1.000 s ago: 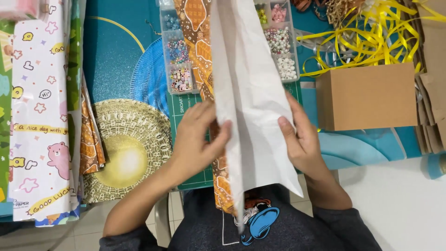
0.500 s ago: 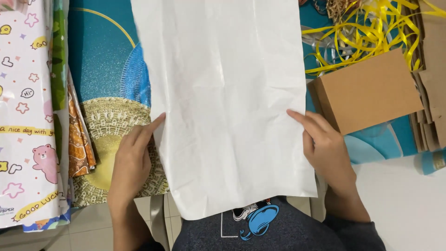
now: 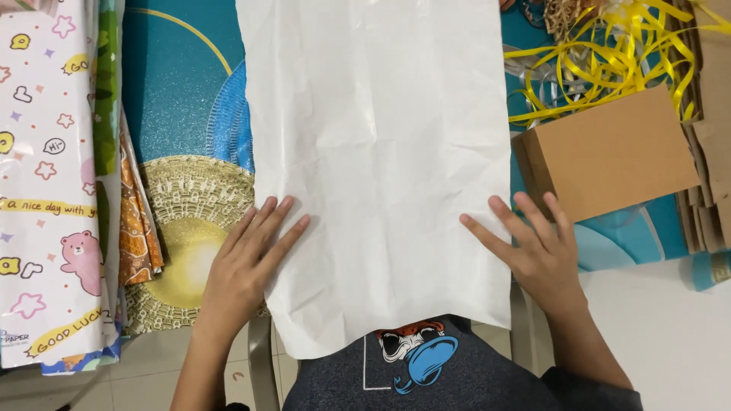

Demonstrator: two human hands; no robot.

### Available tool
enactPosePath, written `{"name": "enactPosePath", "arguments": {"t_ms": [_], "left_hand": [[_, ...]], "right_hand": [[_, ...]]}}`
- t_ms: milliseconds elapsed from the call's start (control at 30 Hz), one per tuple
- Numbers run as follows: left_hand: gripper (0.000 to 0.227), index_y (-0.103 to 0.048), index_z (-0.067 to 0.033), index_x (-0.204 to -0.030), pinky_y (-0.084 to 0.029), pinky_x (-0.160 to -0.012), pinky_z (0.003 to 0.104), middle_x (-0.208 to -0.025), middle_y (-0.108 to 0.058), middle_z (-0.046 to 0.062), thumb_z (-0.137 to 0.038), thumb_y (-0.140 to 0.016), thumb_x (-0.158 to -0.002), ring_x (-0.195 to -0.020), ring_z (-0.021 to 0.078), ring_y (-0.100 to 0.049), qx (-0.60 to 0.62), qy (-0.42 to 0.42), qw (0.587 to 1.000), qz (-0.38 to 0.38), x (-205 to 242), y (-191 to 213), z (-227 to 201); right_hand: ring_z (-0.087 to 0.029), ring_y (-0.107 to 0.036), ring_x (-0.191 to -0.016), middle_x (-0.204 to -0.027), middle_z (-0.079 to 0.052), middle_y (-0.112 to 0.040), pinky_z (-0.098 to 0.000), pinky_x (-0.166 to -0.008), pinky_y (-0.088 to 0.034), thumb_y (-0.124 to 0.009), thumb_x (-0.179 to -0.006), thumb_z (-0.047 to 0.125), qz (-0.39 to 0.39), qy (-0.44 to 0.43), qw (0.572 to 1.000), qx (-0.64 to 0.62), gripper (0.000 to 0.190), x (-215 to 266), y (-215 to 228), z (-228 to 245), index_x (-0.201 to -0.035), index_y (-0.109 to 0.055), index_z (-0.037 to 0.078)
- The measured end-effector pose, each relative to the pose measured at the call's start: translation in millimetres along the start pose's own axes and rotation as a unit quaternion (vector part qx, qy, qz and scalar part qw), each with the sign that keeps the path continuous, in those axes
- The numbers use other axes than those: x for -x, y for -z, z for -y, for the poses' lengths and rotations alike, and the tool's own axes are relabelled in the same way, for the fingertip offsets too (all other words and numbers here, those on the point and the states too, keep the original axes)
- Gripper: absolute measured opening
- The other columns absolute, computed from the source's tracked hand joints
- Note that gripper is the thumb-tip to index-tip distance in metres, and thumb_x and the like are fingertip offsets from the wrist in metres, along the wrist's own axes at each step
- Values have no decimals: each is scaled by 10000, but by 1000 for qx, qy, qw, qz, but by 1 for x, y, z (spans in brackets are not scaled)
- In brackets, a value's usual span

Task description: Wrapping a small cardboard box with patterned paper and securing it with tape

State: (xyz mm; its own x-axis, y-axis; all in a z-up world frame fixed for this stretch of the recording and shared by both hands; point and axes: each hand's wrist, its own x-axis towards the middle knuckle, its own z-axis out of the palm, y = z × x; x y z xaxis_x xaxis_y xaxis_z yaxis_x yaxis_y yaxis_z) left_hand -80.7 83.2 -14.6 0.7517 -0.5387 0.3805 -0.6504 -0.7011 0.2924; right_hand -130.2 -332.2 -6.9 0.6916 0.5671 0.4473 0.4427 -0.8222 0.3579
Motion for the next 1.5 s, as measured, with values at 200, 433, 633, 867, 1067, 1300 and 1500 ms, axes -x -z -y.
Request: {"name": "enactPosePath", "arguments": {"t_ms": [200,433,633,867,1067,1300,1500], "left_hand": [[381,-729,-202,-1299,-404,-1210,472,-1256,-753,26,-54,-607,-970,-1296,260,-638,12,26,1000,13,-11,18,11],[250,-764,-149,-1125,-462,-1165,469,-1010,-796,35,-80,-617,-935,-1100,272,-726,179,104,978,40,9,11,17],[374,-677,-97,-1232,-680,-813,222,-1076,-780,57,-140,-783,-875,-905,141,-768,362,160,917,54,16,-4,-3],[120,-599,-59,-1102,-579,-1007,361,-1194,-755,61,-89,-504,-1036,-1203,279,-718,351,162,922,-8,22,-18,-17],[126,-648,-71,-1113,-451,-468,347,-800,-632,60,-123,-575,-1024,-513,191,-574,161,194,968,14,60,-53,0],[167,-713,-83,-1120,-444,-494,310,-734,-695,27,-118,-630,-979,-514,138,-575,240,226,944,4,64,-53,1],[181,-734,-45,-1105,-441,-510,214,-877,-744,43,-9,-616,-973,-546,76,-549,343,202,917,-22,43,-36,-12]], "right_hand": [[-208,-632,-1298,-1380,-9,-693,-444,-1239,-359,-395,-1117,104,47,-68,971,-224,361,-5,15,7,-1286,-709,161],[-508,-343,-1475,-1651,-307,-307,-552,-1249,-242,-351,-1034,223,329,-452,618,-552,487,50,-24,8,-1337,-717,116],[-242,-672,-934,-993,-123,-685,-349,-816,-537,-477,-1109,88,13,-399,830,-389,249,26,-11,39,-1005,-688,7],[-285,-702,-1146,-1099,-103,-726,-475,-1090,-527,-446,-1074,162,-17,-369,795,-480,280,53,-27,36,-1032,-720,120],[-312,-649,-845,-970,-116,-690,-425,-689,-490,-505,-1064,55,42,-370,891,-257,161,72,-42,38,-1028,-660,33],[-215,-636,-643,-877,-127,-730,-294,-579,-449,-466,-1119,318,-200,-283,928,-133,430,69,-9,0,-1026,-706,-26],[-420,-508,-1267,-1384,-320,-497,-492,-1046,-420,-443,-1300,74,-1,-384,894,-230,270,34,43,-133,-1496,-400,-106]]}}
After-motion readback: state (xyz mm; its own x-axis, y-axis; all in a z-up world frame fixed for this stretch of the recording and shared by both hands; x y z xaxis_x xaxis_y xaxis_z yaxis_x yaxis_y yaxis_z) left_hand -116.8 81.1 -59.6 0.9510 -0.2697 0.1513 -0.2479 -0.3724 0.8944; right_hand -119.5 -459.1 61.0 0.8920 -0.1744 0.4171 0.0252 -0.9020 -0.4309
